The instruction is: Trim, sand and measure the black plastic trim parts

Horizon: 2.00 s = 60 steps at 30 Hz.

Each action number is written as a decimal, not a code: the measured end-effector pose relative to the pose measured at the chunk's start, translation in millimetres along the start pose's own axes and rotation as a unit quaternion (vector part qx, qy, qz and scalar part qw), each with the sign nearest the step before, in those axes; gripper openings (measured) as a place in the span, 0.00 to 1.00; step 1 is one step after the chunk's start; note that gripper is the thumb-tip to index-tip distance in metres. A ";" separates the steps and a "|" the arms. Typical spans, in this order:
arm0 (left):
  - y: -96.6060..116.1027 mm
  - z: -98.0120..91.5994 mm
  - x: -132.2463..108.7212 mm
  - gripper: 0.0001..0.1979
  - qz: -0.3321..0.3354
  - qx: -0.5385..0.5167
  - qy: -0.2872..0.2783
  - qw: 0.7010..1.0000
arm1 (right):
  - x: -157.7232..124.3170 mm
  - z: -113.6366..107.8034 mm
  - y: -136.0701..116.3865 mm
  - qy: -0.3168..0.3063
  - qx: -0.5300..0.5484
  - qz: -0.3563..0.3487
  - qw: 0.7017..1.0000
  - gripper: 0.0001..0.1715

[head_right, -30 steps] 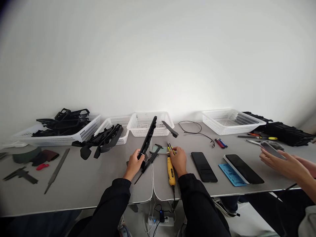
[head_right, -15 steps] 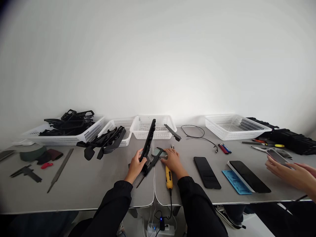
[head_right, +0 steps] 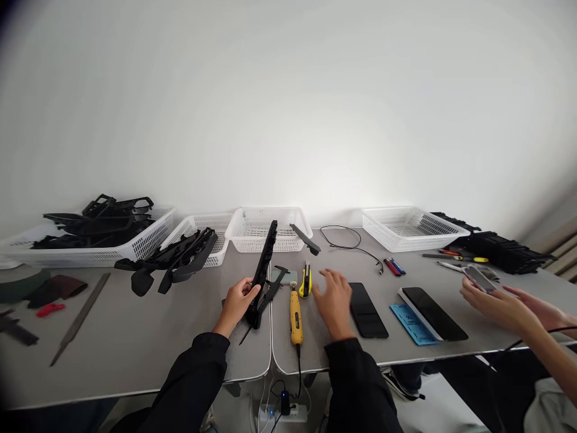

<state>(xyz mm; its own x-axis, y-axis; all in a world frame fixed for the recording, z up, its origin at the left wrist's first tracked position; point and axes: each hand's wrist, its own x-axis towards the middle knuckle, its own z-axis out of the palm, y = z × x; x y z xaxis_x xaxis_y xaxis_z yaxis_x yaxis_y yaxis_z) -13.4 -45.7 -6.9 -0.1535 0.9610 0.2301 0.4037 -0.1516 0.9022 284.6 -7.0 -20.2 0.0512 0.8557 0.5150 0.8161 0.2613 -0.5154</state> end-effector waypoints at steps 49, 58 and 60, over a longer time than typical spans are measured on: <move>1.8 0.2 0.0 0.16 -0.004 -0.027 0.020 0.999 | -82.5 -44.9 -45.4 -0.223 0.600 0.249 0.727 0.64; -7.8 1.2 5.2 0.18 -0.008 -0.052 0.045 0.998 | -83.6 -48.7 -44.5 -0.223 0.626 0.241 0.707 0.62; -9.0 1.2 5.7 0.18 -0.007 -0.056 0.047 0.997 | -83.6 -49.0 -44.5 -0.223 0.640 0.242 0.694 0.60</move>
<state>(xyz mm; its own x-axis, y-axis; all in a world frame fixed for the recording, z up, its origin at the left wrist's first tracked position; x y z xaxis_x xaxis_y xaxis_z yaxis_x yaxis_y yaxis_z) -16.8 -38.6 -14.2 -0.2448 0.9380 0.2455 0.2988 -0.1679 0.9394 272.3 -112.0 -6.7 -0.2755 0.9602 -0.0472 -0.4296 -0.1669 -0.8874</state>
